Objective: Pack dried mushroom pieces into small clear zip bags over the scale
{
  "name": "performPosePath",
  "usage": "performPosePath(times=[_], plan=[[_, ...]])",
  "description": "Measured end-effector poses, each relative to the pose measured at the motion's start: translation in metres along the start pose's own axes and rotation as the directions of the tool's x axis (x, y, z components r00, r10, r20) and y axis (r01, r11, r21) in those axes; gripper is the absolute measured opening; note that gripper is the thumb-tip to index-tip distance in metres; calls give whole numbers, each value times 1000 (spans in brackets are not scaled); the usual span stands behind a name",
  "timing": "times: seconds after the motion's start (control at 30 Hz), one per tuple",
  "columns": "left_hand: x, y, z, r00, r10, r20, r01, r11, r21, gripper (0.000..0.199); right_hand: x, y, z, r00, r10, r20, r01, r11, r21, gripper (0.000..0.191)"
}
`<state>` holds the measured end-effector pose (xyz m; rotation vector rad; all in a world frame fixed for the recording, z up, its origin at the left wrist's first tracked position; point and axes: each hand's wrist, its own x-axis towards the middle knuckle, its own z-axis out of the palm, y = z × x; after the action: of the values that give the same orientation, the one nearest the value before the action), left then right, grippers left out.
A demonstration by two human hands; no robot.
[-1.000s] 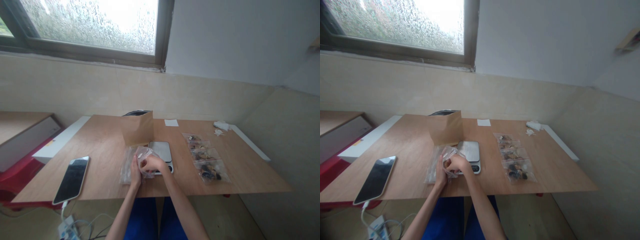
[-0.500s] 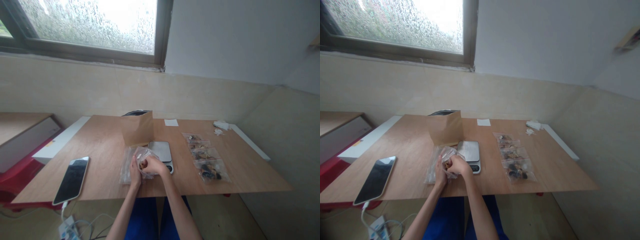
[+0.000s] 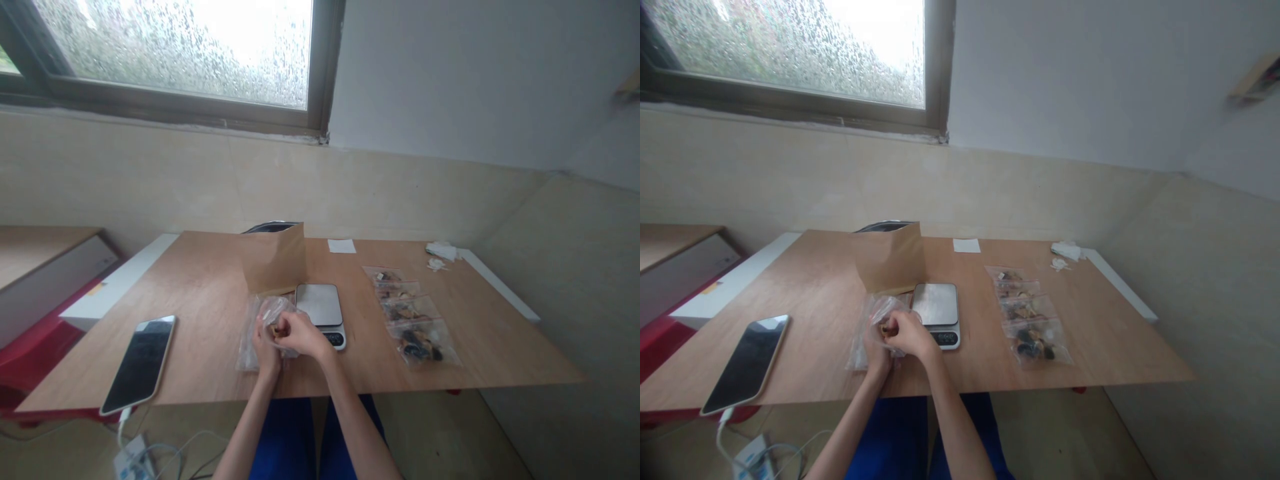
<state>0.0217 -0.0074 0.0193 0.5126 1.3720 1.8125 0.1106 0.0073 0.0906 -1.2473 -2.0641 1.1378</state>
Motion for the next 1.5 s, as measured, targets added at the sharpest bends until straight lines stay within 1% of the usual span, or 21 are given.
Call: performPosePath(times=[0.13, 0.23, 0.3, 0.33, 0.37, 0.4, 0.47, 0.5, 0.53, 0.57, 0.6, 0.67, 0.73, 0.83, 0.93, 1.03, 1.13, 1.23, 1.33, 1.43, 1.5], plan=[[-3, -1, 1, 999, -38, 31, 38, 999, 8, 32, -3, -2, -17, 991, -35, -132, 55, 987, 149, 19], [-4, -4, 1, 992, -93, 82, 92, 996, 17, 45, -1, -10, -39, 973, -100, -207, 152, 956, 251, 19], [-4, -5, 0, 988, -109, 108, 108, 994, 15, 50, 7, -21, -57, 950, -146, -278, 236, 915, 326, 23], [-4, -4, 0, 987, -110, 117, 109, 994, 12, 50, 14, -27, -66, 927, -161, -338, 281, 896, 344, 24], [-4, -4, 0, 987, -107, 121, 107, 994, 7, 49, 23, -34, -74, 892, -177, -416, 331, 882, 335, 25], [-4, -3, 1, 987, -102, 121, 102, 995, 3, 47, 34, -40, -82, 841, -202, -503, 387, 873, 297, 25], [-4, -2, 1, 990, -89, 112, 90, 996, -6, 45, 61, -52, -96, 697, -275, -662, 487, 859, 156, 21], [-5, -1, 2, 991, -83, 105, 84, 996, -11, 44, 75, -56, -101, 625, -305, -718, 518, 850, 90, 18], [-5, 0, 2, 992, -78, 98, 80, 997, -15, 43, 89, -59, -105, 577, -349, -738, 533, 846, 16, 17], [-5, 0, 3, 993, -76, 93, 78, 997, -19, 43, 102, -61, -107, 550, -392, -737, 529, 847, -55, 17], [-5, 0, 3, 993, -75, 90, 77, 997, -23, 43, 113, -61, -108, 545, -436, -716, 517, 847, -123, 18], [-5, 0, 4, 993, -80, 88, 83, 996, -28, 44, 130, -58, -107, 563, -507, -653, 480, 844, -241, 20], [-5, -1, 4, 992, -93, 85, 96, 995, -29, 45, 140, -52, -102, 604, -541, -586, 444, 838, -315, 21], [-4, -3, 4, 991, -117, 71, 119, 992, -29, 45, 143, -44, -94, 672, -540, -507, 416, 842, -344, 19], [-4, -4, 4, 989, -133, 57, 135, 990, -28, 45, 142, -41, -92, 716, -520, -465, 410, 853, -322, 17], [-4, -4, 4, 988, -145, 51, 146, 989, -27, 45, 140, -46, -97, 757, -500, -421, 410, 865, -290, 17], [-5, -3, 4, 988, -148, 50, 150, 988, -27, 46, 138, -54, -105, 797, -508, -327, 434, 858, -274, 15], [-6, -2, 5, 988, -145, 58, 147, 989, -30, 47, 137, -60, -112, 829, -514, -222, 437, 841, -318, 10], [-5, -3, 5, 988, -144, 62, 146, 989, -32, 48, 134, -65, -114, 876, -464, -133, 383, 835, -394, 3], [-5, -3, 5, 987, -145, 68, 148, 988, -35, 49, 128, -70, -113, 893, -439, -97, 342, 802, -490, 15], [-5, -3, 5, 987, -145, 73, 148, 988, -33, 48, 124, -71, -112, 883, -447, -143, 297, 768, -568, 17]])
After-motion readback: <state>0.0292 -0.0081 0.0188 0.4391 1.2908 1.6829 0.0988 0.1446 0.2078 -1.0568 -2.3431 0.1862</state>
